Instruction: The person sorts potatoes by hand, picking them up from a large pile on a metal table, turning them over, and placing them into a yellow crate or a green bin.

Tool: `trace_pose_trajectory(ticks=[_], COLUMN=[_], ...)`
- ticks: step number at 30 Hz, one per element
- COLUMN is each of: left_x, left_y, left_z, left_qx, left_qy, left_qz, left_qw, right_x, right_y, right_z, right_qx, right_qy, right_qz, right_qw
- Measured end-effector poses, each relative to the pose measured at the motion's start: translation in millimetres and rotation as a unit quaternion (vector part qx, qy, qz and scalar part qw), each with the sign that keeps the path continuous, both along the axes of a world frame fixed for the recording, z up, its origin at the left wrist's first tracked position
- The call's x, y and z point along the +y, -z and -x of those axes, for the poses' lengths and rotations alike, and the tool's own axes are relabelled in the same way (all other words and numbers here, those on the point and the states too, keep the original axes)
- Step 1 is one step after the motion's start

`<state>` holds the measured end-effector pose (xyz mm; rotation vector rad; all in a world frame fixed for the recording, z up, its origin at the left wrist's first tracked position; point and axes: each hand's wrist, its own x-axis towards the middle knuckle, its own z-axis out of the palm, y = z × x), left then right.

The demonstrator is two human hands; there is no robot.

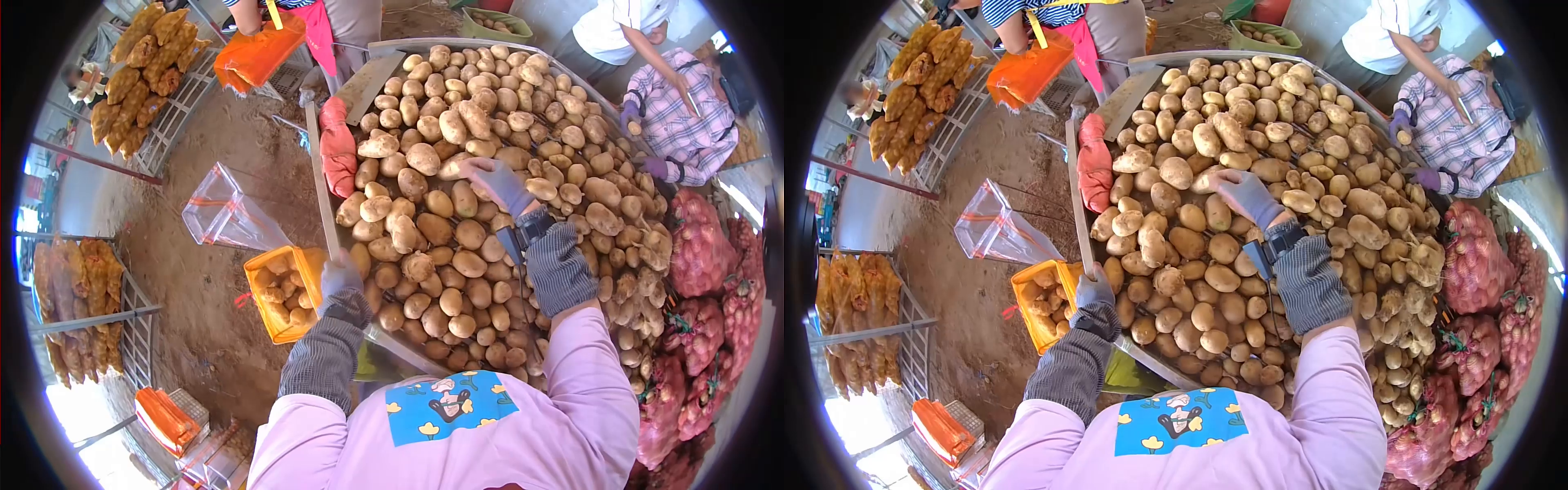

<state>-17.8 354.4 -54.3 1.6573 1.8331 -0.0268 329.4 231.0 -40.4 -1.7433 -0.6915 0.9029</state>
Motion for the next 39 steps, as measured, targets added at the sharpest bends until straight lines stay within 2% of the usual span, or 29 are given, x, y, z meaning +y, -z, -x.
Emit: trace_pose_trajectory(ticks=[1, 2, 3, 4, 5, 6, 7, 10, 11, 14, 15, 18, 19, 23, 24, 25, 28, 29, 30, 32, 33, 34, 36, 38, 39], left_x=[-1, -2, -2, -2, -2, -2, -2, 1, 1, -2, -3, -2, 0, 0, 1, 2, -1, -1, 0, -4, -4, -2, 4, 0, -1], left_y=[-3, -4, -3, -2, -1, -3, -5, 3, 7, 4, 2, 4, 14, 11, 10, 14, 11, 10, 10, 8, 7, 5, 22, 23, 24], left_z=[-1, 0, 1, 0, 0, 1, 0, 0, 1, 0, -1, 0, 4, 2, 2, 3, 3, 4, 4, 2, 1, 1, 5, 6, 7], left_qx=[-0.003, -0.006, -0.005, -0.002, 0.001, 0.000, 0.000, 0.001, 0.005, 0.007, 0.005, 0.000, -0.010, -0.007, 0.004, 0.000, 0.006, 0.006, -0.004, -0.016, -0.006, 0.003, -0.001, -0.006, -0.003], left_qy=[0.003, 0.006, 0.007, 0.008, 0.009, 0.010, 0.006, 0.003, 0.005, 0.002, 0.006, 0.007, 0.010, 0.011, 0.010, 0.004, 0.017, 0.020, 0.015, 0.012, 0.010, 0.007, 0.006, 0.013, 0.012], left_qz=[-0.002, -0.002, -0.002, -0.004, -0.004, -0.003, 0.005, 0.005, -0.004, -0.008, -0.009, -0.023, -0.022, -0.013, -0.008, -0.009, -0.025, -0.025, -0.022, -0.020, -0.016, -0.014, -0.017, -0.052, -0.049], left_qw=[1.000, 1.000, 1.000, 1.000, 1.000, 1.000, 1.000, 1.000, 1.000, 1.000, 1.000, 1.000, 1.000, 1.000, 1.000, 1.000, 1.000, 0.999, 1.000, 1.000, 1.000, 1.000, 1.000, 0.999, 0.999], right_x=[0, 3, -1, -6, -13, -19, -18, -17, -15, -18, -23, -15, -17, -38, -48, -56, -71, -70, -66, -56, -53, -46, -30, -31, -33], right_y=[4, -8, -26, -18, -6, 3, -3, -7, -11, -38, -4, 2, 3, -5, -9, -13, -29, -32, -33, -39, -32, -36, -43, -51, -55], right_z=[-2, 6, 7, 9, 12, 12, 7, -16, -24, -2, -4, 3, -1, 5, -2, -7, -10, -5, 6, 36, 35, 24, -16, -58, -77], right_qx=[-0.165, -0.325, -0.216, -0.217, -0.362, -0.498, -0.445, -0.425, -0.356, -0.337, -0.424, -0.434, -0.425, -0.485, -0.350, -0.202, -0.152, -0.258, -0.260, -0.438, -0.385, -0.389, -0.262, -0.353, -0.347], right_qy=[-0.031, -0.062, -0.090, -0.089, -0.128, -0.165, -0.195, -0.220, -0.229, -0.223, -0.231, -0.185, -0.172, -0.126, -0.108, -0.089, -0.153, -0.182, -0.180, -0.204, -0.230, -0.229, -0.072, 0.046, 0.027], right_qz=[0.037, 0.075, 0.247, 0.247, 0.231, 0.210, 0.239, 0.221, 0.207, 0.260, 0.217, 0.281, 0.255, 0.204, 0.133, 0.058, 0.094, 0.102, 0.102, 0.139, 0.109, 0.105, 0.109, 0.215, 0.322], right_qw=[0.985, 0.941, 0.940, 0.940, 0.894, 0.825, 0.841, 0.850, 0.882, 0.877, 0.848, 0.836, 0.851, 0.841, 0.921, 0.973, 0.972, 0.943, 0.943, 0.864, 0.887, 0.886, 0.956, 0.909, 0.881])
